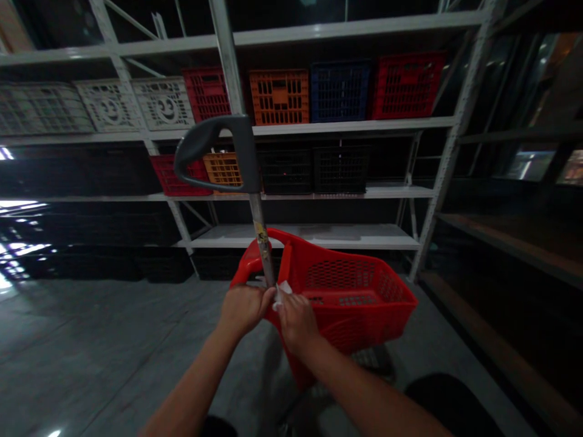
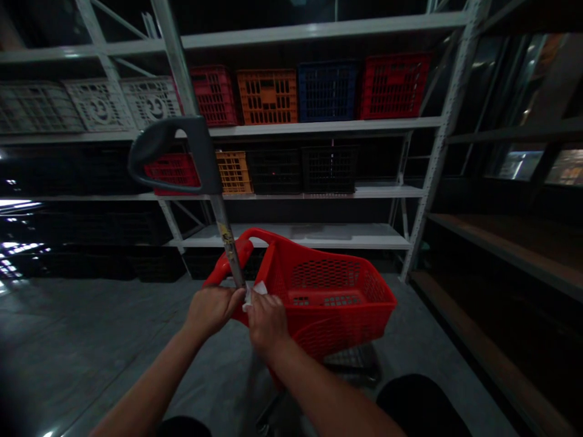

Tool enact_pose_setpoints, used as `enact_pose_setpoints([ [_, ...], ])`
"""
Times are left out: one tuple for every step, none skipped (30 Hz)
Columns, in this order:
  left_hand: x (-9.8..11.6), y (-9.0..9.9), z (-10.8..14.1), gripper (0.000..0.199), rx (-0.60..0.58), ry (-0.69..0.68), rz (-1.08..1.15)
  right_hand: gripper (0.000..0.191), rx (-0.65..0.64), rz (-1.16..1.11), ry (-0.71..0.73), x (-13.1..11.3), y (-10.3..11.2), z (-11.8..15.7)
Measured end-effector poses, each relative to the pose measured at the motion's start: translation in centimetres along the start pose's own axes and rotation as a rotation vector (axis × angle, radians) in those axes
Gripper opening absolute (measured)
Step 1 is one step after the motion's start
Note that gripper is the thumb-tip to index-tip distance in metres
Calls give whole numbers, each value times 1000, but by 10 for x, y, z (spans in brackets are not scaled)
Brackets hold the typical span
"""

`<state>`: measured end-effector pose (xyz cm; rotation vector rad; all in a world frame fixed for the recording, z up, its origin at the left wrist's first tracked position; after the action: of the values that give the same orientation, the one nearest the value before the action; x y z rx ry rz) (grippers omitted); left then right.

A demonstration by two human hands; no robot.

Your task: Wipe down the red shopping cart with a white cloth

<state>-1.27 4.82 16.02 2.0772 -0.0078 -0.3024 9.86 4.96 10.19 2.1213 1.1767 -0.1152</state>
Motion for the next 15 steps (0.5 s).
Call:
enact_pose_setpoints([
  [-1,0,-1,68,2,-5,3,36,15,88,33,3,-2,6],
  [-2,-1,-1,68,4,-7,4,34,20,156,53,11,-2,14],
  [-3,-1,-2,68,3,-6,3,32,19,208,58,22,1,22],
  [-4,-2,-2,68,3,-1,-1,31,13,247,49,37,6,30],
  [-5,-2,-3,69,2,6,-5,29,6,277,31,53,14,39],
  [-6,-3,-3,69,0,16,-10,28,-1,301,7,70,23,48],
  [-7,-4,-4,70,-4,27,-13,28,-4,324,-24,85,32,56],
  [-8,-5,-5,70,-7,35,-16,28,-6,346,-57,98,41,63],
  [-8,-5,-6,71,-9,37,-14,28,-6,365,-89,108,49,68],
  [-8,-6,-7,71,-11,34,-10,28,-6,380,-118,114,54,71],
  [-7,-6,-7,71,-11,28,-5,28,-13,383,-134,115,56,71],
  [-7,-7,-8,71,-10,22,-2,29,-28,375,-133,112,55,67],
  [-7,-7,-9,71,-9,20,-2,29,-53,354,-115,103,50,61],
  [-7,-7,-9,71,-9,21,-5,31,-84,325,-85,92,43,53],
  [-7,-7,-10,71,-10,22,-8,34,-116,293,-50,79,33,44],
])
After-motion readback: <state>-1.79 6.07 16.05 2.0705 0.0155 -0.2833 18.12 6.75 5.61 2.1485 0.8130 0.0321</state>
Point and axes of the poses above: each hand's wrist, its own z-axis away from the middle knuckle, its own y-axis out of the back of the hand, x = y × z, the point moved 5 cm from there along -z, towards the middle knuckle, and after that the axes turned 7 degrees about x, right-handed, at the moved point
